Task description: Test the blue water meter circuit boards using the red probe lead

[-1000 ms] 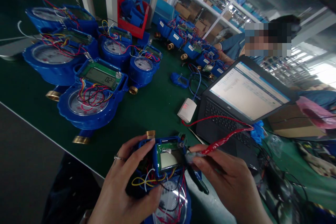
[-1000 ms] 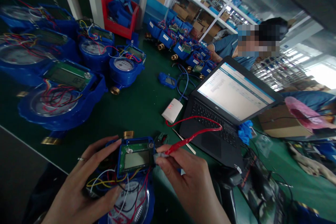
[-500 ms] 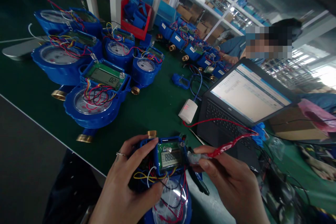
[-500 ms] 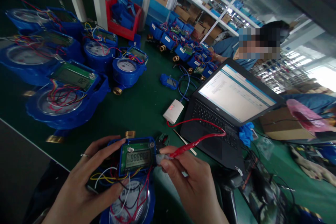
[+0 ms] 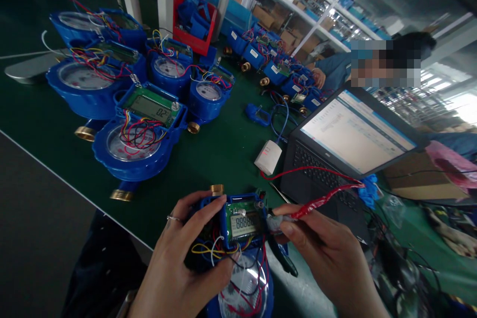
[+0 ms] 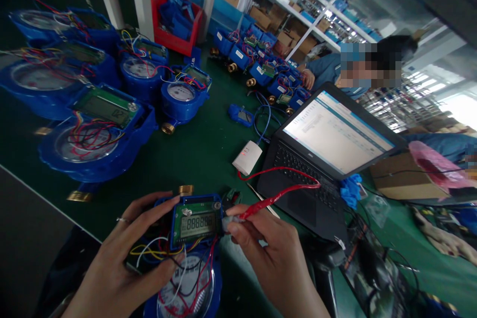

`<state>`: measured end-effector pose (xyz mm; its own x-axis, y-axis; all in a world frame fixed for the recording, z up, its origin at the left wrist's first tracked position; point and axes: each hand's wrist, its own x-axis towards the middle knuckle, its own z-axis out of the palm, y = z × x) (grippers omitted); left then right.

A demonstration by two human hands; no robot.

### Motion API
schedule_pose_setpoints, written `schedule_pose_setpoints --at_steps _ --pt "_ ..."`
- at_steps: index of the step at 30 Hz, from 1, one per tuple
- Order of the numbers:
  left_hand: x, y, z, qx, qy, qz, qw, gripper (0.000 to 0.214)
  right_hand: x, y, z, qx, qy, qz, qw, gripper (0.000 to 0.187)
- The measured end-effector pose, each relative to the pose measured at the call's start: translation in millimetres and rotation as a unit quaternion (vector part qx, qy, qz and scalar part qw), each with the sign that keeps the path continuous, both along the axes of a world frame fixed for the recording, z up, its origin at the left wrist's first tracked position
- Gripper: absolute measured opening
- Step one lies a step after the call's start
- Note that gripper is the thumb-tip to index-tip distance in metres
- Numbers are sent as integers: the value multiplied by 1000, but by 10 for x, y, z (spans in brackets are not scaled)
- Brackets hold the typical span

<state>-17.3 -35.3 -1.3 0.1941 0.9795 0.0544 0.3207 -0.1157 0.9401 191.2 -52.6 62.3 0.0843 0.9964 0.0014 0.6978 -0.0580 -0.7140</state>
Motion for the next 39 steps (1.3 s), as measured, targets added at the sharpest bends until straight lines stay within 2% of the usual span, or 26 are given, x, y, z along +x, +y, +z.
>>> schedule_pose_setpoints --at_steps 5,11,17,24,30,39 --pt "-4 -1 -1 -10 -5 -7 1000 53 -53 3 19 -9 8 -39 999 15" --pt "-3 7 14 -12 -7 -11 1000 53 13 15 22 2 -16 21 1000 12" --pt "0 1 11 -12 -10 -7 1000 52 -69 14 52 -24 38 -58 997 14" --pt "-4 9 2 -2 -14 -7 1000 50 5 15 13 -14 9 1 1000 14" --pt "-4 7 7 -15 -9 -8 1000 51 -85 23 46 -24 15 -56 998 16" --pt "0 4 18 -20 -18 -10 1000 51 -141 12 52 -31 41 -87 995 16"
